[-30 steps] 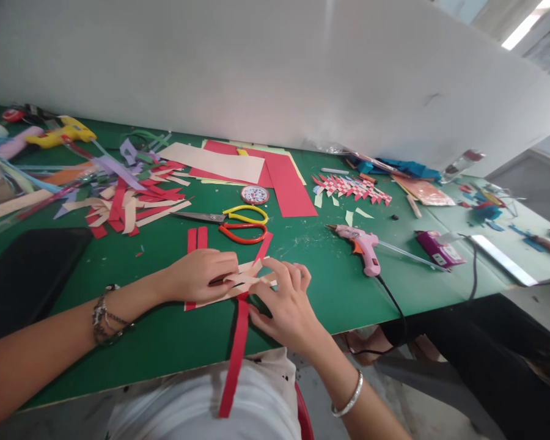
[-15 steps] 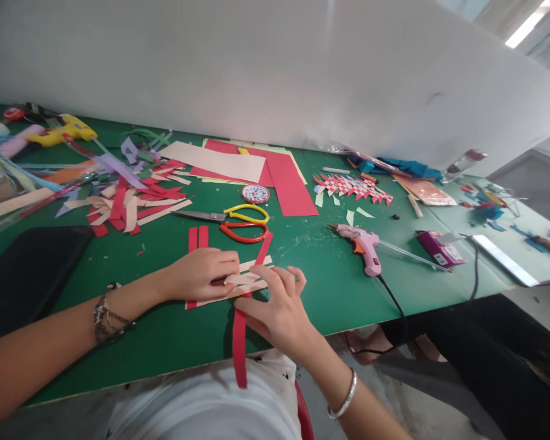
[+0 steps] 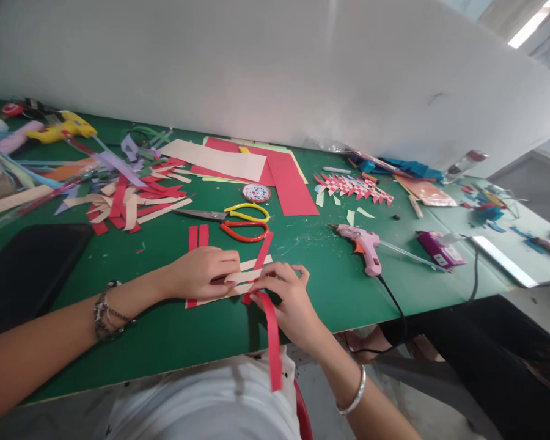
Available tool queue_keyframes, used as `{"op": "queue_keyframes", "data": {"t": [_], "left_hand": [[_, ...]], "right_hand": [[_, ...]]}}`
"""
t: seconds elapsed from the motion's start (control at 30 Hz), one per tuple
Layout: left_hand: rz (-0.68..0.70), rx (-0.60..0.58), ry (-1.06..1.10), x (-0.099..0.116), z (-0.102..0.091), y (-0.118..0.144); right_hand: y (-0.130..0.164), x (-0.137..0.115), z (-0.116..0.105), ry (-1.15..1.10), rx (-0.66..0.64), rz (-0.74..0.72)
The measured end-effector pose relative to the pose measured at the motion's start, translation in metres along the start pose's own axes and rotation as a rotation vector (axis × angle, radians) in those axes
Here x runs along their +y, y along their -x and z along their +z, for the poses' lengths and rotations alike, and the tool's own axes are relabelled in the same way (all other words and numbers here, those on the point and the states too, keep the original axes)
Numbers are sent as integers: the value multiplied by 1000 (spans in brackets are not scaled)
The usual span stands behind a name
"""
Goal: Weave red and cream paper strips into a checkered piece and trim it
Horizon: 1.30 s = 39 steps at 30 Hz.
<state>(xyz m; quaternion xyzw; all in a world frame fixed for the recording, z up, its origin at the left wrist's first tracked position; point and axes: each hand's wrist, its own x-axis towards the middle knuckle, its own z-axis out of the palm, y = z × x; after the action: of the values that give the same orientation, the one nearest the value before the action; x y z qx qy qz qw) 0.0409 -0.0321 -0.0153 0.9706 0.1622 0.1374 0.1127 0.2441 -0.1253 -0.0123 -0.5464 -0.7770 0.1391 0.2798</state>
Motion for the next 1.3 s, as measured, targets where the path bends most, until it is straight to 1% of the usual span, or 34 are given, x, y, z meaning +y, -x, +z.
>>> {"op": "queue_keyframes", "data": {"t": [0.13, 0.27, 0.33, 0.53, 0.7, 0.77, 0.87, 1.0, 1.07, 1.2, 1.3], "left_hand": [[6, 14, 4, 0, 0, -1], [8, 10, 7, -1, 0, -1], [9, 13, 19, -1, 1, 0], [31, 8, 40, 0, 0, -1], [32, 1, 46, 0, 0, -2], [33, 1, 53, -1, 0, -1], [35, 2, 45, -1, 1, -1], [39, 10, 12, -1, 0, -1], [52, 17, 7, -1, 1, -1], [53, 8, 13, 0, -1, -2], [43, -7, 44, 1, -5, -2]], "right_hand": [[-7, 10, 0, 75, -9, -23], [-15, 17, -4, 66, -142, -46], [-16, 15, -5, 44, -176, -38], [-21, 4, -6, -35, -214, 47], [-28, -2, -9, -49, -264, 118], [-31, -2, -9, -60, -262, 126], [-33, 0, -7, -71, -256, 85], [-31, 6, -2, -8, -131, 5], [-30, 9, -1, 14, -93, -17], [-29, 12, 1, 30, -100, -23], [-29, 12, 1, 25, -105, -23]]}}
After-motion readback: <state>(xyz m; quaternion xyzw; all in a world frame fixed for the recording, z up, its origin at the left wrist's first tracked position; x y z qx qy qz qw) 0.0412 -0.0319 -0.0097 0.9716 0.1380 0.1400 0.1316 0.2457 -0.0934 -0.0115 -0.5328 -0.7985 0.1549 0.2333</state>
